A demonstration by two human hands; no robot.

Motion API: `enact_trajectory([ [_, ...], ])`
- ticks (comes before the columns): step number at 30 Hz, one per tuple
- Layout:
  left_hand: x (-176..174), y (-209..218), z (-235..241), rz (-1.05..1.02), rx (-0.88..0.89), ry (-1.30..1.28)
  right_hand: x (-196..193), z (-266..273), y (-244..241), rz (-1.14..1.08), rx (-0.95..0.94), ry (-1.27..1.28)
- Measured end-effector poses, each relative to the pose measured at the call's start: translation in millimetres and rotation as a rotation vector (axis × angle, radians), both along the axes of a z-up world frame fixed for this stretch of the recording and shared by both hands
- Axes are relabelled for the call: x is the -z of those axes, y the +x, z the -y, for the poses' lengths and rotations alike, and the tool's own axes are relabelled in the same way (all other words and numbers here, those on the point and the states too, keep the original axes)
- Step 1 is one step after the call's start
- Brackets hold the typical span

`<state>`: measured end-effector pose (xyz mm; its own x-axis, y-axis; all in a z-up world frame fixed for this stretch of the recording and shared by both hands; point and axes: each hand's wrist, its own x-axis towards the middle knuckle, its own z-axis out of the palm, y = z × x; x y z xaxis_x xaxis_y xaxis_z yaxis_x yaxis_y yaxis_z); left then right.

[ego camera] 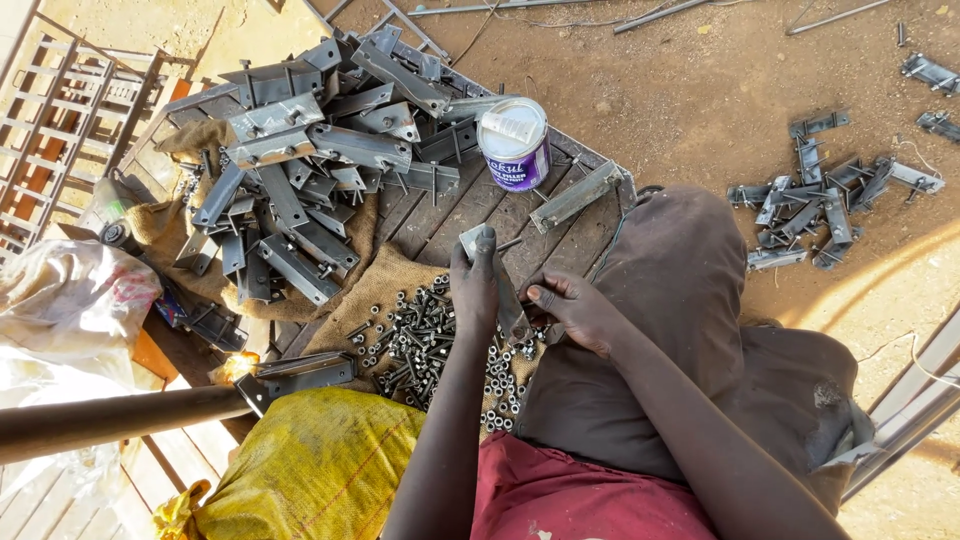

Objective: The person is assembling metal brackets by inserting bolts through holes and loosely threading nuts onto them.

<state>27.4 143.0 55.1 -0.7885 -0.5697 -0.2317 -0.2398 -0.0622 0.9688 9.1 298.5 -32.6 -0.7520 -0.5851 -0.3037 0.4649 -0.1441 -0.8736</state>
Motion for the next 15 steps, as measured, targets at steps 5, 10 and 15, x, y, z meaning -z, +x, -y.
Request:
enact_trajectory([
  [5, 30, -5, 4, 0.061, -0.068, -0.019, -12, -1, 3, -0.063, -0.038, 0.018],
  [10, 39, -5, 17, 0.185, 0.021, -0.078, -27, 1, 9, -0.088, -0.095, -0.004],
  [15, 18, -4, 8, 0.212, 0.105, -0.085, -24, -5, -5, -0.123, 0.217, 0.032],
])
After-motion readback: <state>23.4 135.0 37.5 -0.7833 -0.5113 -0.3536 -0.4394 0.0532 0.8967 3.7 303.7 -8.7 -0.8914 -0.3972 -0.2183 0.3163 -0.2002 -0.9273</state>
